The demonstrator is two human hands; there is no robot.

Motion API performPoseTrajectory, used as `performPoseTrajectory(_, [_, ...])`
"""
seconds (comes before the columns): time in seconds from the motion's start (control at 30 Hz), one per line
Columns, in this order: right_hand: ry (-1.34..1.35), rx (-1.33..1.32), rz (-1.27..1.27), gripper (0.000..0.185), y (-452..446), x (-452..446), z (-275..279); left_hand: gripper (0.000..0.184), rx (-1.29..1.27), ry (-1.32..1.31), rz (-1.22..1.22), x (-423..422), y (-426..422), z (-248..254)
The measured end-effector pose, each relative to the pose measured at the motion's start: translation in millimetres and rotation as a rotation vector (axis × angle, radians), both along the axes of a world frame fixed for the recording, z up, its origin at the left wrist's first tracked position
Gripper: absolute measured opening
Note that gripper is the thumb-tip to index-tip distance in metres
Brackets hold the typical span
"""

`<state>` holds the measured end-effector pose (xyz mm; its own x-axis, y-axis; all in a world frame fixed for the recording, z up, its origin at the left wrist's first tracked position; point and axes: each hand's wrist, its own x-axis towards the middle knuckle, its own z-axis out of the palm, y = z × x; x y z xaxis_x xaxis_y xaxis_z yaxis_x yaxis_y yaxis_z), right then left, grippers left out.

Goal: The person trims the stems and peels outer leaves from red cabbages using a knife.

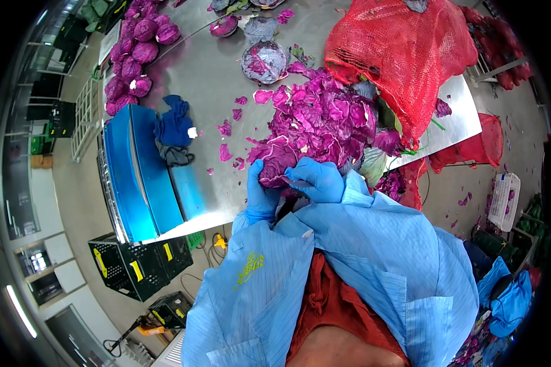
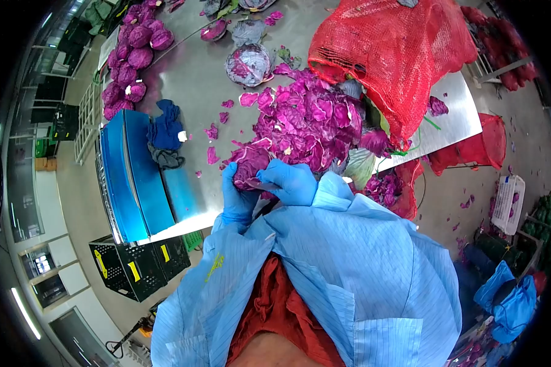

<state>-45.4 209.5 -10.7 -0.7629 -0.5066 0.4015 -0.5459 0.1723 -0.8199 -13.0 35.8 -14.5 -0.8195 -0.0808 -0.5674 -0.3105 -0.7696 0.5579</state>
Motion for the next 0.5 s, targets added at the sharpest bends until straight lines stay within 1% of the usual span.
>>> performPoseTrajectory(0.03, [0.005,-0.016,-0.005,0.027,-0.5,1.0,-2.0,0.058,0.054,-0.052,0.011,-0.4,0.7,-0.5])
performPoseTrajectory(0.13, [0.045,0.022,0.009,0.023,3.2,0.4,-7.4,0.058,-0.089,0.071,-0.035,-1.3,-3.5,-9.1])
performPoseTrajectory(0.17, [0.025,0.015,0.002,0.023,2.6,2.3,-8.0,0.058,-0.036,0.040,-0.027,1.5,-3.4,-11.2])
performPoseTrajectory(0.23, [0.006,-0.004,-0.008,0.021,-4.1,-6.1,-2.1,0.058,0.063,-0.004,-0.007,-8.0,-1.1,3.5])
performPoseTrajectory(0.27, [-0.076,-0.035,0.074,0.023,-4.3,-5.1,3.8,0.056,0.183,-0.070,0.016,-10.9,-0.8,18.1])
performPoseTrajectory(0.37, [-0.252,-0.148,0.104,0.022,-3.8,6.8,1.4,0.058,0.194,-0.006,0.022,-25.6,-31.2,-16.3])
performPoseTrajectory(0.4, [-0.214,-0.079,0.007,0.030,-2.7,3.6,-2.1,0.062,0.132,0.025,-0.010,-24.1,-32.5,-12.0])
performPoseTrajectory(0.43, [-0.228,-0.019,-0.071,0.035,-0.5,1.6,-4.0,0.066,0.069,0.055,-0.039,-22.3,-33.8,-7.8])
performPoseTrajectory(0.5, [-0.253,0.095,-0.215,0.047,0.2,-10.7,-0.9,0.070,0.108,-0.055,0.002,-28.1,-37.4,-8.6])
